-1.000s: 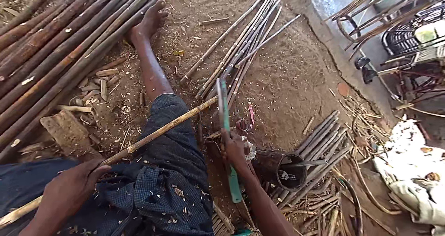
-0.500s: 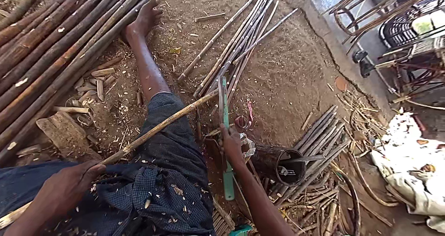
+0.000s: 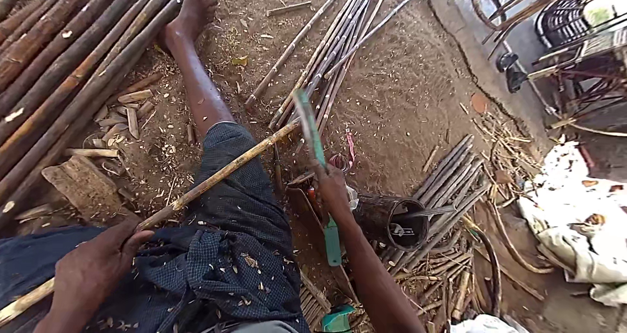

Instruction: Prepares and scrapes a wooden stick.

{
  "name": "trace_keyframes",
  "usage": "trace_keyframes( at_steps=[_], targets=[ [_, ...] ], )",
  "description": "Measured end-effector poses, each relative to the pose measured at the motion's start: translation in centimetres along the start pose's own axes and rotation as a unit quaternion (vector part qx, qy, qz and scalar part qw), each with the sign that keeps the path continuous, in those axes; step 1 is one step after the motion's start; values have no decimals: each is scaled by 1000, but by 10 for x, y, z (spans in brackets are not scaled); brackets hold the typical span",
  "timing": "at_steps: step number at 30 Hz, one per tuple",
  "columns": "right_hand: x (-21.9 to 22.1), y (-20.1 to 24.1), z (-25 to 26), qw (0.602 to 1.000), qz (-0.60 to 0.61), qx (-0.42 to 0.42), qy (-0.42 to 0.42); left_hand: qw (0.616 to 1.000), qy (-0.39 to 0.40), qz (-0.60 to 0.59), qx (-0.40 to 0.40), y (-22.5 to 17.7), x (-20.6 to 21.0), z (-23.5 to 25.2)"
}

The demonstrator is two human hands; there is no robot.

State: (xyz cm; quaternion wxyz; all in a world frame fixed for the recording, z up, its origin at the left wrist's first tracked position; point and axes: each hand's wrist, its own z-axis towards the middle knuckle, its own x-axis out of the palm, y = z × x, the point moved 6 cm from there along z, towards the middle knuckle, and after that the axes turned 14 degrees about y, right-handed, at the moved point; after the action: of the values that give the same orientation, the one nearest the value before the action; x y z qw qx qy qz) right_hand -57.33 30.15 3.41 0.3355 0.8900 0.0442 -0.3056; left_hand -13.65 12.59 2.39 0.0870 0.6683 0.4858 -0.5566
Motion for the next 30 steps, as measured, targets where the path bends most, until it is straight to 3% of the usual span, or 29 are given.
trace_keyframes(
  at_steps=[1, 4, 5, 8, 9, 13, 16, 17, 20, 21, 24, 28, 30],
  targets=[
    [4, 1, -1, 1000, 1, -4, 7, 1000, -6, 0, -3, 0, 1, -1],
    [47, 29, -34, 976, -134, -49, 167, 1000, 25, 7, -7, 1, -4, -2],
    [44, 28, -33, 977, -129, -43, 163, 999, 50, 8, -1, 1, -6, 1],
    [7, -4, 1, 999, 39, -2, 0, 985, 161, -68, 11, 7, -6, 12],
    [11, -8, 0, 999, 51, 0, -15, 978, 180, -102, 23, 11, -6, 15],
    [53, 16, -28, 990, -80, -41, 110, 963, 219, -155, 25, 24, -8, 27],
    [23, -10, 2, 997, 72, 6, -11, 967, 209, -141, 29, 26, -5, 32],
    [25, -7, -2, 998, 63, 6, -11, 968, 206, -142, 31, 27, -5, 31],
    [55, 23, -33, 987, -105, -46, 109, 964, 212, -158, 25, 32, -7, 31],
    [53, 18, -28, 988, -99, -35, 112, 962, 217, -165, 27, 33, -8, 32],
    [23, -11, 5, 998, 52, 2, -21, 959, 210, -188, 41, 30, -7, 35],
    [40, -3, -10, 999, -4, -13, 41, 944, 231, -232, 33, 34, -12, 30],
    [19, -10, -1, 999, 36, -11, 0, 947, 223, -230, 32, 32, -12, 34]
  ],
)
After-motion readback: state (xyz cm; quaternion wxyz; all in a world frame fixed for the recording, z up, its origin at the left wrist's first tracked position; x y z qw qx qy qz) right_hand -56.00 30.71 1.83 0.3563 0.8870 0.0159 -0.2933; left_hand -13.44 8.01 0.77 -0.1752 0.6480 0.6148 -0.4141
